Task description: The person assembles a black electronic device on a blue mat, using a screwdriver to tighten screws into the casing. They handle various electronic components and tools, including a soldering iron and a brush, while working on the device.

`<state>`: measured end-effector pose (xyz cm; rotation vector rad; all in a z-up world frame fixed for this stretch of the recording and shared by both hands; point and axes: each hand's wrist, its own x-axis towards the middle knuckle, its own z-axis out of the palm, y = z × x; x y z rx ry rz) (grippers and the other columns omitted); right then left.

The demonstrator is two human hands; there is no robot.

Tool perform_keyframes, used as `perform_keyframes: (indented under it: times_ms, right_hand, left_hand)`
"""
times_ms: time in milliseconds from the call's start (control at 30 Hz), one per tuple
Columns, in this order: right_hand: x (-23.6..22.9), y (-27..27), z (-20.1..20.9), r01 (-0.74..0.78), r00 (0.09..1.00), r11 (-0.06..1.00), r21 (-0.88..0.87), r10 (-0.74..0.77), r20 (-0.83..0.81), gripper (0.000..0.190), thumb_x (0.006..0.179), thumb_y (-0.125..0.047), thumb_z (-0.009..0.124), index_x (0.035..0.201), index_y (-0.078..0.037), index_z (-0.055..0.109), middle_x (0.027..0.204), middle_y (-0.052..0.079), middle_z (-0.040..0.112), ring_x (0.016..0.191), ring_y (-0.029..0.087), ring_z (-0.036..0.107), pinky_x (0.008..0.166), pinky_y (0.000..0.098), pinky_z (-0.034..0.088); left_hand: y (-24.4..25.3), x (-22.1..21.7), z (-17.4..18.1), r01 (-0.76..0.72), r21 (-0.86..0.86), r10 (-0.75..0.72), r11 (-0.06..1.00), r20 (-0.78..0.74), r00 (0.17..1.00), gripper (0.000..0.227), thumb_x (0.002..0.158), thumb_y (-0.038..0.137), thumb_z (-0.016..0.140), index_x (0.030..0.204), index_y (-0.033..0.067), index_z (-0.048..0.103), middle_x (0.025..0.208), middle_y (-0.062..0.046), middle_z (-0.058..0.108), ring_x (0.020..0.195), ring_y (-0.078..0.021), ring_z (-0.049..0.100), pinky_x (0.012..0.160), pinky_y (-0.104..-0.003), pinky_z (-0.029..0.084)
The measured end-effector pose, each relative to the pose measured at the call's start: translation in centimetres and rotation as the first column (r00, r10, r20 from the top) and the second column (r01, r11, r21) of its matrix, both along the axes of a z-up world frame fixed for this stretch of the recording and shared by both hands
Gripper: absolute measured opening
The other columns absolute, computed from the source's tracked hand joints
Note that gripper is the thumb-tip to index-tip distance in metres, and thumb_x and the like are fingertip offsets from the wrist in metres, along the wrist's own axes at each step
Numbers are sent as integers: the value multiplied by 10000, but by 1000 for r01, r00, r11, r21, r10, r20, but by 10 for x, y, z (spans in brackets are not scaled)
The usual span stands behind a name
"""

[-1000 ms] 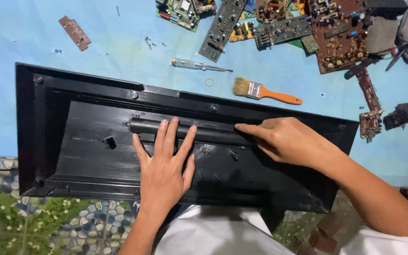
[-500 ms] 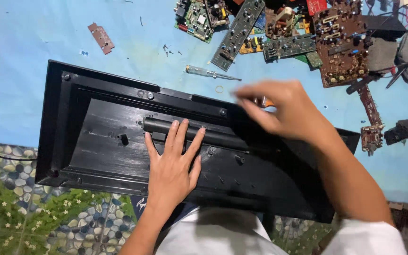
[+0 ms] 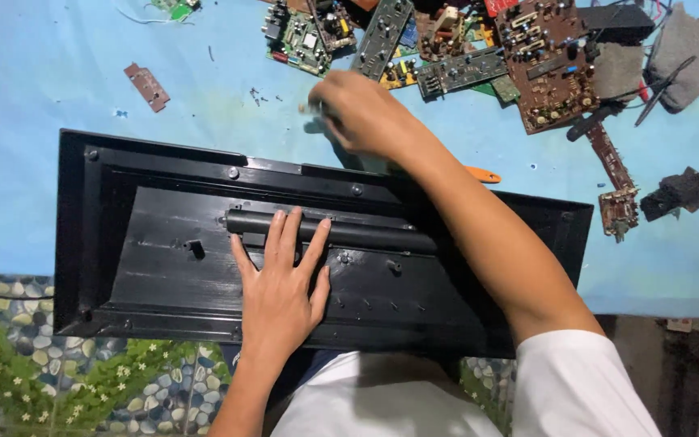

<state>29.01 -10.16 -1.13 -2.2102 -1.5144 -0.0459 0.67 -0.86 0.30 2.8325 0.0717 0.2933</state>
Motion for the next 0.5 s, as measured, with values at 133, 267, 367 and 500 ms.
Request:
perform_keyframes:
  times_ms: [133,267,367,500]
  right_hand:
    - [-31,-49,82,-81,996,959,270,89,-20,503,921,168,699,1374,75,500,1053,194,656,822,260,660,734,332,599]
    - [-84,-101,132,203,969,949,239,-160,-189,547,974,163,682,1467,17,496,1154,182,629,905,238,616,807,314,578]
    - [-115,-130,124,322,923,915,243,-246,-295,465,940,168,690,1349,36,511,1189,213,702,947,241,695,820,311,590]
    - [-149,-149,98,448,848,865,225,-332,-414,397,923,169,661,1256,43,486,1169,210,713,946,226,723,833,286,582]
  left_hand:
    - [0,-1,0,-5,-34,6,999,8,1000,676,892,290,655,1535,220,461,1625,-132,349,1519,-289,323,1159,-754,208]
    - [0,0,-1,1,-26,-1,1000,10,1000,668,900,295,652,1538,221,465,1629,-138,350,1522,-283,321,1152,-760,216]
    - [0,0,-2,1,-10,-1,1000,11,1000,671,903,303,653,1540,216,463,1630,-141,346,1520,-285,321,1153,-753,214]
    - [0,0,-1,-4,-33,5,999,15,1000,667,896,290,662,1531,213,472,1626,-141,353,1514,-289,336,1159,-747,210]
